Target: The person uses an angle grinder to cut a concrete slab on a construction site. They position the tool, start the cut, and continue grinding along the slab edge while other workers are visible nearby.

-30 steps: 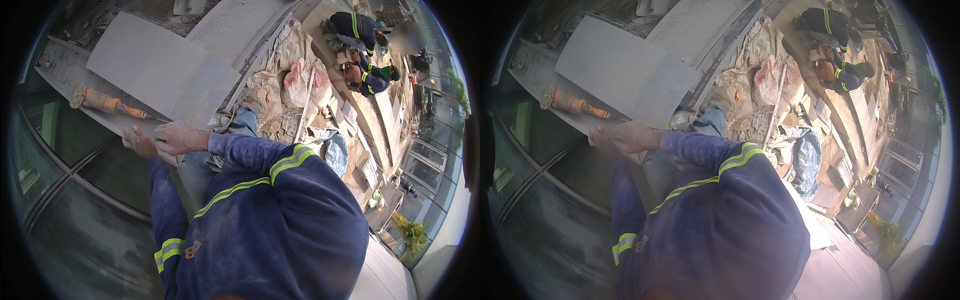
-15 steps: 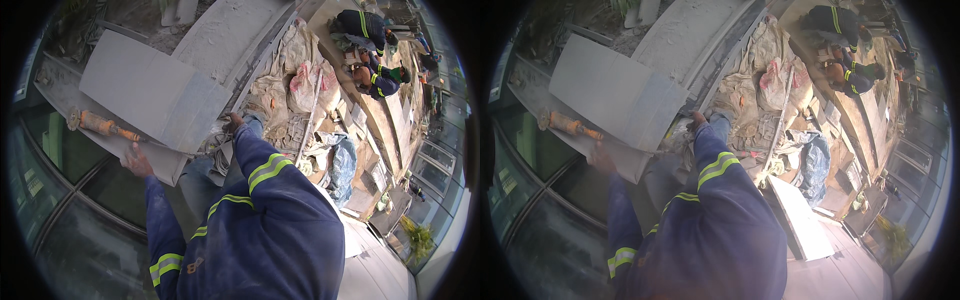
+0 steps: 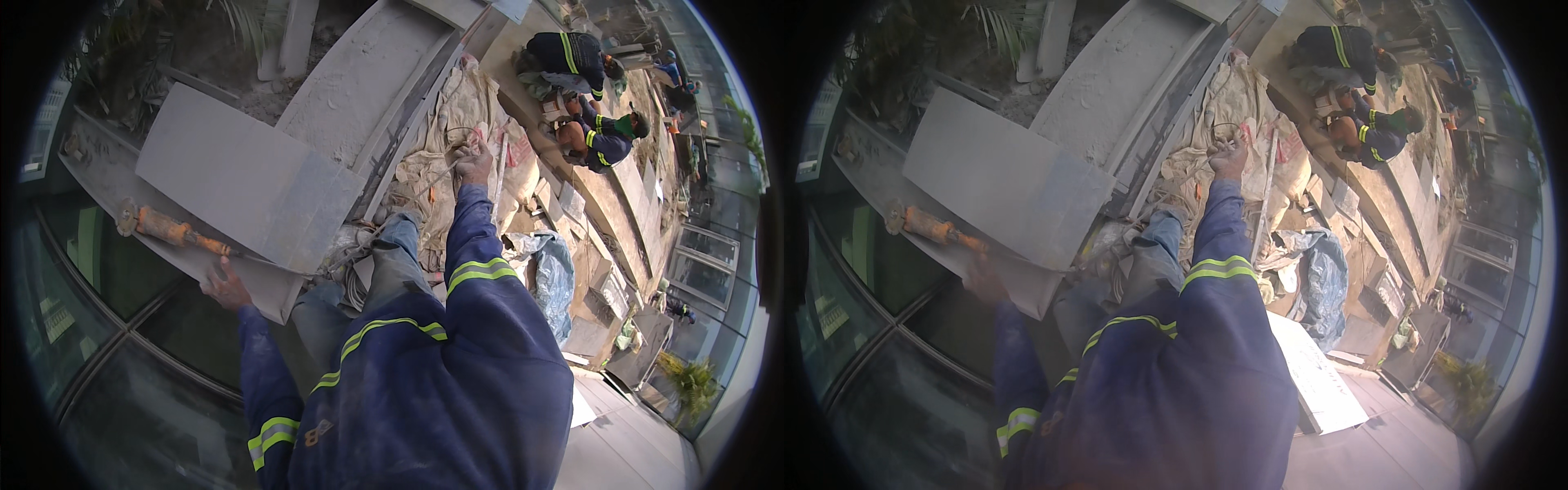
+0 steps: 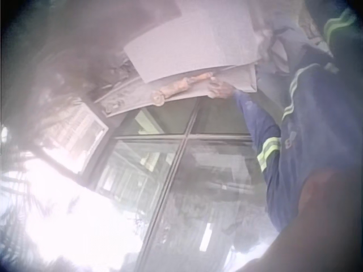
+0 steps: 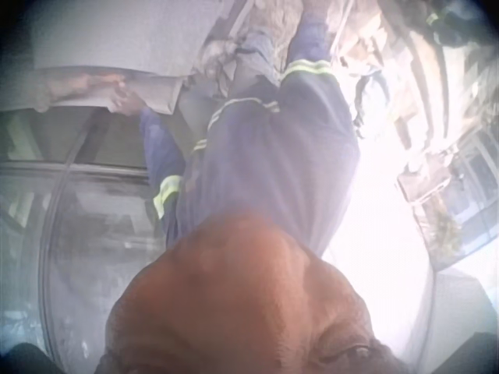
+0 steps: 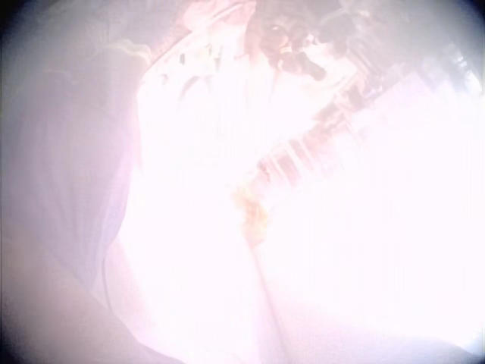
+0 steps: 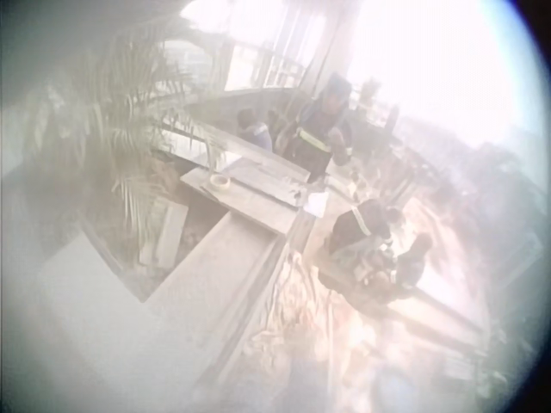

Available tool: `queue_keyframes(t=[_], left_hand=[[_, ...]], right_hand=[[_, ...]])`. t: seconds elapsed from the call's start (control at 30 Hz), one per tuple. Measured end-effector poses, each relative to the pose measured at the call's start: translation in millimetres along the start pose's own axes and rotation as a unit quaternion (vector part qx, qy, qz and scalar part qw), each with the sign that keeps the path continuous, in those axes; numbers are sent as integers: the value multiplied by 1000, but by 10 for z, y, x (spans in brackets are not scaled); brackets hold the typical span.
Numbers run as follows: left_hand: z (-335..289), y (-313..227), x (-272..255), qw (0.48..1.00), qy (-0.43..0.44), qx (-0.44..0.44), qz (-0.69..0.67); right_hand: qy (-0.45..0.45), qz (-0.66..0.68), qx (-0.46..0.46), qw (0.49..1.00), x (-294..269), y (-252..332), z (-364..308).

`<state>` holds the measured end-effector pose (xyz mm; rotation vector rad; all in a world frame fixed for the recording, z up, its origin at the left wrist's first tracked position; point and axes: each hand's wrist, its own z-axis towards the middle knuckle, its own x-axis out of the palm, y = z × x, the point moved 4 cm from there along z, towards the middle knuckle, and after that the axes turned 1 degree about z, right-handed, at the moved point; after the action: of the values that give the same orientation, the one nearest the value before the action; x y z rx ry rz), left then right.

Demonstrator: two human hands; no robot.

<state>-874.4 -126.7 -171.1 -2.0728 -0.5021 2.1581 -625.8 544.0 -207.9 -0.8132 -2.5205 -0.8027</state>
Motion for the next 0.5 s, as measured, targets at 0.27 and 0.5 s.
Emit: queue_keyframes(t=[0.27, 0.5], left_hand=[[155, 376, 96, 999, -17, 43, 7], [71, 122, -24, 999, 15, -6, -41]], right_hand=[[317, -54, -133, 937, 1007, 74, -1804], [485, -20, -297, 822, 1702, 353, -3617]])
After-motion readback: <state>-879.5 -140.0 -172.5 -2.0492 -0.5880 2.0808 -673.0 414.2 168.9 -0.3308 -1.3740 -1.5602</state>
